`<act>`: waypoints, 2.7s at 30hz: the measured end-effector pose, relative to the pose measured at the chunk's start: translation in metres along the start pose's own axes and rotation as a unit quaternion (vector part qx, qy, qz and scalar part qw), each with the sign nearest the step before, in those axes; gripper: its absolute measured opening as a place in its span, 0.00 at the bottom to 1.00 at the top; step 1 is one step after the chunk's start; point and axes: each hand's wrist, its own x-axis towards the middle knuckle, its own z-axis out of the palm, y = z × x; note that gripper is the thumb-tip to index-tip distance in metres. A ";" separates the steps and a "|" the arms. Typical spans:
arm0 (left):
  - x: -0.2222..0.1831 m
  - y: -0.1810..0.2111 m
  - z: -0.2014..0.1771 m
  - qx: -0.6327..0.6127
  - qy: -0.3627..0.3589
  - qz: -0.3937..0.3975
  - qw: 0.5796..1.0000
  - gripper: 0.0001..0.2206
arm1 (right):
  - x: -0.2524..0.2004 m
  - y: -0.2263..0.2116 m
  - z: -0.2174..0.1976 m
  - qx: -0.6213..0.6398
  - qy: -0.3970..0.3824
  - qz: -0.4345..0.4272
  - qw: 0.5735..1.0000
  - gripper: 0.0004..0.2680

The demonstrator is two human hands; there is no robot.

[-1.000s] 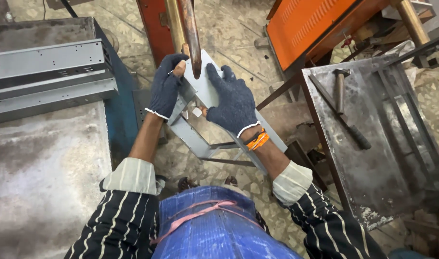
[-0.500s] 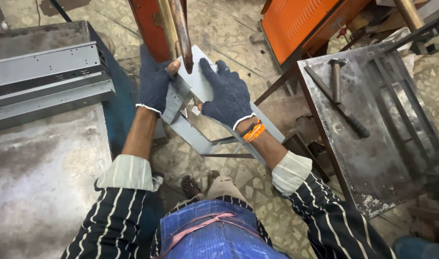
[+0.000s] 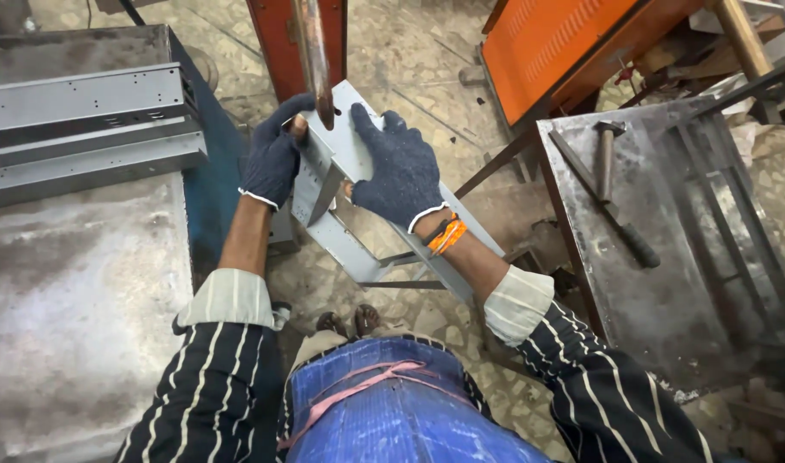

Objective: Assembling and spot welding various metal components to form a housing.

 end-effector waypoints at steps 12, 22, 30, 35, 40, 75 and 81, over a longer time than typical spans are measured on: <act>0.008 -0.052 0.016 -0.230 0.066 -0.001 0.971 0.18 | 0.001 0.006 -0.001 0.081 -0.003 -0.028 0.996 0.36; -0.006 -0.049 0.031 -0.137 0.093 0.020 0.986 0.20 | -0.008 0.008 -0.021 0.039 0.015 -0.067 0.997 0.36; -0.018 -0.068 0.042 -0.227 0.141 -0.091 0.959 0.23 | -0.013 0.010 -0.021 0.049 0.009 -0.076 0.996 0.35; -0.015 -0.076 0.044 -0.211 0.160 -0.043 0.963 0.20 | -0.013 0.015 -0.010 0.018 0.019 -0.096 0.995 0.35; -0.016 -0.074 0.043 -0.186 0.145 -0.050 0.970 0.18 | -0.010 0.016 -0.008 0.009 -0.004 -0.084 0.996 0.38; -0.017 -0.080 0.059 -0.267 0.117 0.004 0.957 0.23 | -0.022 0.000 -0.012 -0.008 0.027 -0.073 0.997 0.35; -0.016 -0.076 0.059 -0.291 0.115 0.001 0.950 0.23 | -0.021 -0.001 -0.012 -0.015 0.038 -0.073 0.997 0.36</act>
